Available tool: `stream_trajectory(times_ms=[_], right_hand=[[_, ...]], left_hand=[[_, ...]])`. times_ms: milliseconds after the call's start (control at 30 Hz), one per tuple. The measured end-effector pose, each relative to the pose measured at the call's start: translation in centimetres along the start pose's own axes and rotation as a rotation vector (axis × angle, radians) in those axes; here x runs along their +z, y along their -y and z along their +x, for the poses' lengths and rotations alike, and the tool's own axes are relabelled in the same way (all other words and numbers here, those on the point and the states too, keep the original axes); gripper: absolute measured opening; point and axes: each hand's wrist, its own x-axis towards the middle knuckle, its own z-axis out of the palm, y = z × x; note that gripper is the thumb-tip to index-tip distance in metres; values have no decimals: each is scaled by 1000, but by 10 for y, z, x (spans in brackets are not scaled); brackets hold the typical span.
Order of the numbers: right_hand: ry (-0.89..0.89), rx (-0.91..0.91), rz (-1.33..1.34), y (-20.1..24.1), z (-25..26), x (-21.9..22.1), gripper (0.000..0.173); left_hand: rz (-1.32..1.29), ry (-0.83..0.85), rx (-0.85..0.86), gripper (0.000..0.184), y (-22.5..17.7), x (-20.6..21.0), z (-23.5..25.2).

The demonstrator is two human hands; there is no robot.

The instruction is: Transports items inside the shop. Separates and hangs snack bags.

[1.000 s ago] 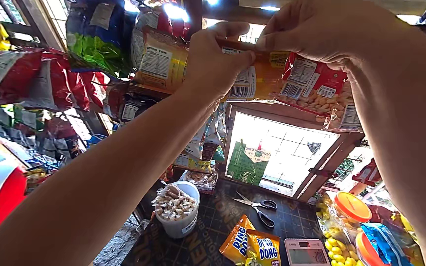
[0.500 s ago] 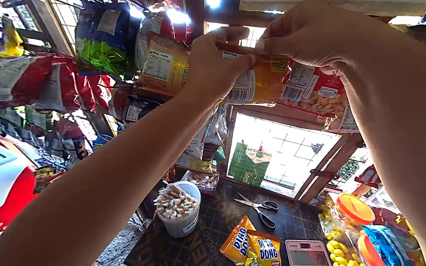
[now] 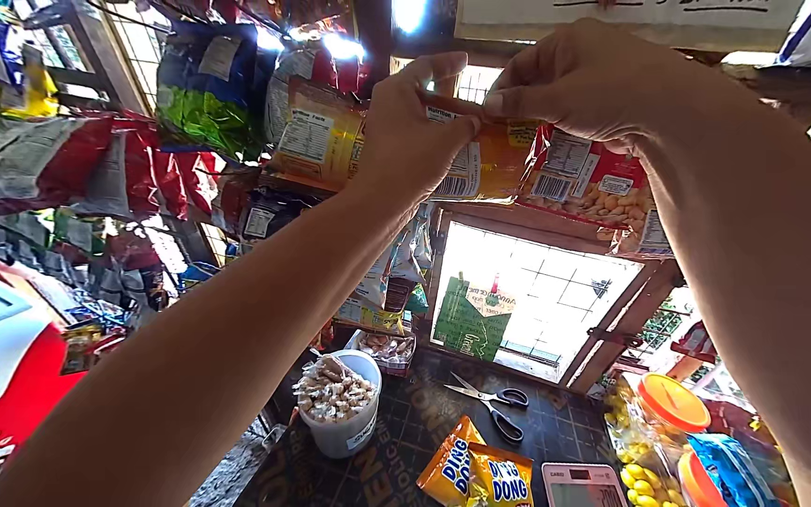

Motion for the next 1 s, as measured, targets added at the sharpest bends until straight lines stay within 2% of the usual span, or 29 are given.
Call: stream_trajectory(times_ms=[367, 467, 600, 667, 733, 833, 900, 1000], right_hand=[[6, 52, -51, 3, 0, 5, 16], [-16, 7, -93, 5, -2, 12, 19], [-145, -95, -122, 6, -15, 20, 19], [-216, -171, -74, 4, -25, 27, 19], [-294, -268, -52, 3, -45, 39, 17], [-338, -406, -141, -4, -91, 67, 15], [-291, -419, -206, -14, -127, 94, 12], [-227, -417, -225, -38, -169, 138, 13]], left_hand=[[-6, 14, -58, 48, -2, 0, -1], [49, 26, -35, 45, 0, -4, -5], [116, 34, 97, 40, 13, -11, -7], [167, 32, 189, 38, 33, -24, -6], [106, 94, 289, 41, 60, -41, -11], [128, 210, 204, 29, 46, -44, -73], [234, 308, 191, 22, 39, -42, -116], [325, 448, 217, 22, 54, -39, -167]])
